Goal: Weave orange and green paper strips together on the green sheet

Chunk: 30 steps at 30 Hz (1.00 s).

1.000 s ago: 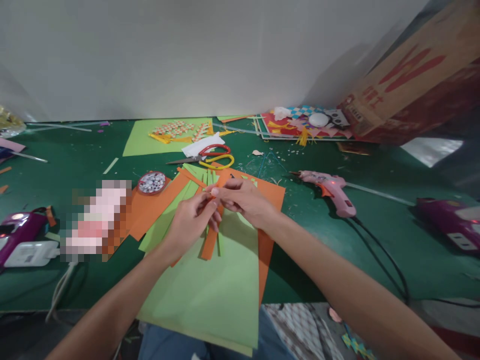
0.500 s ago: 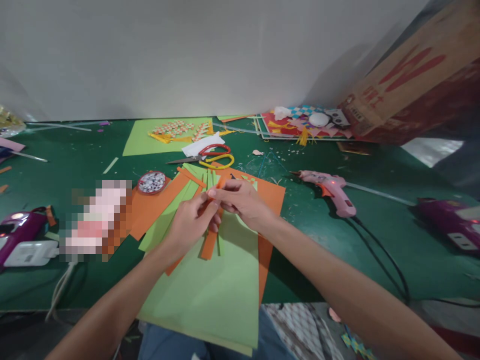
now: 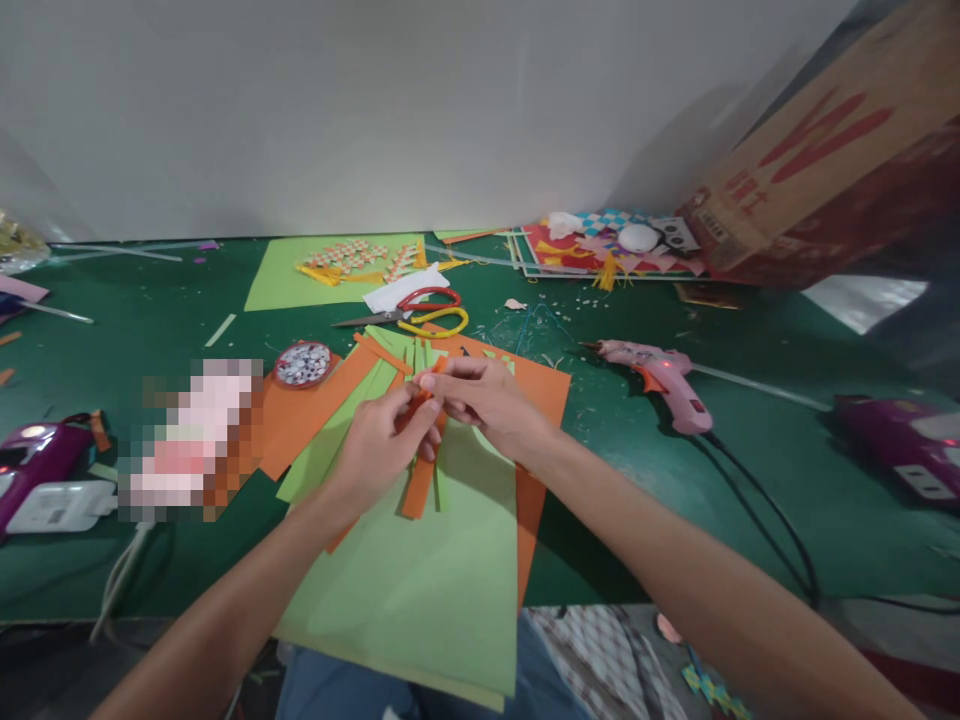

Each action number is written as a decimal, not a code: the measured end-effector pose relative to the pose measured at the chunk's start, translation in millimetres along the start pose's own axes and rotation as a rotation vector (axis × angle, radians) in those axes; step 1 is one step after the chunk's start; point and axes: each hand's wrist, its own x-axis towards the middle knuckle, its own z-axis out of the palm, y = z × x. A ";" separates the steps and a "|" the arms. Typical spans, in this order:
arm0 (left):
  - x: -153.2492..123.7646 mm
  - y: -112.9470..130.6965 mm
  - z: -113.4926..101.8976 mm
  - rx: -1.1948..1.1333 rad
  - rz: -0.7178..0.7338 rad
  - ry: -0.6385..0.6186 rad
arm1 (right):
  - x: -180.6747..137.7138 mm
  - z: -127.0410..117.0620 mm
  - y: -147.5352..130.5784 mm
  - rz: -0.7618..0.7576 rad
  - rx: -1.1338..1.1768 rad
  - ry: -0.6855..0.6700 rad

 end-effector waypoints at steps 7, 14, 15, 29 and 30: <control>0.4 0.6 0.1 0.016 0.050 0.008 | -1.3 -0.7 -1.7 0.016 0.008 -0.005; 0.4 -0.2 0.3 0.043 0.049 0.018 | -0.8 -1.0 -3.4 0.031 0.013 0.017; 0.4 -0.8 0.6 0.047 0.049 0.019 | -0.8 -1.0 -2.2 0.029 0.009 0.019; -0.7 0.4 -1.1 0.041 0.057 0.033 | -1.2 -1.1 -6.6 0.075 0.016 0.032; -0.7 0.8 -0.9 0.046 0.060 0.033 | -1.2 -1.3 -6.3 0.071 0.015 0.036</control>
